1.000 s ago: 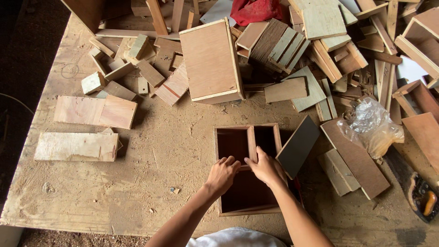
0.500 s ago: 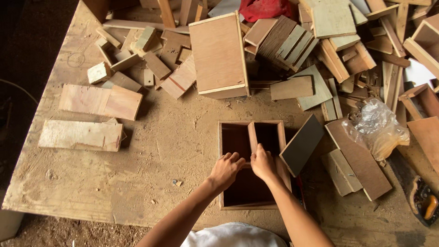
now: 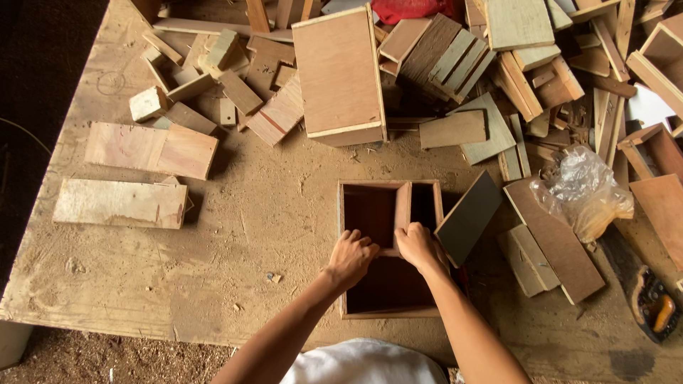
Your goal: The person fits gray panels into an open wooden box, positions a divider inside it, and uses a hammer to drive nails and attach a gray panel to the box side. They pick up nails from the workbench and hammer them in while holding the panel steady.
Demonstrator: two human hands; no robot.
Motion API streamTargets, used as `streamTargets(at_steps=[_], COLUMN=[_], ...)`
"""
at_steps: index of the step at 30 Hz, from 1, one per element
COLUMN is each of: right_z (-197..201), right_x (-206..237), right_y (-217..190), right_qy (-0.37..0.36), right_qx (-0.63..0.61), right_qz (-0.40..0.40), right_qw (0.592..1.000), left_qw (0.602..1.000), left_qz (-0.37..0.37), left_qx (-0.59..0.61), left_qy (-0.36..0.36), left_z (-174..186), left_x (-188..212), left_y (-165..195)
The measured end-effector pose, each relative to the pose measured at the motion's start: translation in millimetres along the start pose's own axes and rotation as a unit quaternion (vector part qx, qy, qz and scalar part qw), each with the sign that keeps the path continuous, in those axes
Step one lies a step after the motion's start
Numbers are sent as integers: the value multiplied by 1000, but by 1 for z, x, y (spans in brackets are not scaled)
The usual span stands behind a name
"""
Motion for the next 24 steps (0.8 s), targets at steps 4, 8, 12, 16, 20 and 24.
streamTargets(at_steps=[4, 8, 12, 16, 20, 24], right_z=[1, -2, -1, 0, -1, -1], right_x=[-2, 1, 3, 2, 3, 3], right_y=[-10, -16, -20, -25, -22, -23], right_qy=[3, -9, -7, -12, -24, -8], right_qx=[25, 29, 39, 30, 27, 38], right_qz=[78, 60, 45, 31, 6, 49], right_qw=[997, 998, 998, 999, 999, 998], left_qw=[1000, 1000, 1000, 999, 997, 994], left_qz=[8, 6, -7, -25, -49, -70], left_qx=[-8, -8, -15, -31, -50, -68], left_qy=[17, 0, -11, -8, -26, -47], left_z=[9, 10, 9, 9, 6, 3], left_x=[1, 0, 3, 5, 5, 9], left_y=[-2, -2, -1, 1, 1, 5])
Point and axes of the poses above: each hand's wrist, its own x-axis away from the middle knuckle, its own z-axis out of the back of the hand, y = z × x, the point moved 5 cm from there along -x, towards the middle knuckle, and after that the axes turned 15 degrees about -x, right-handed, at the moved point
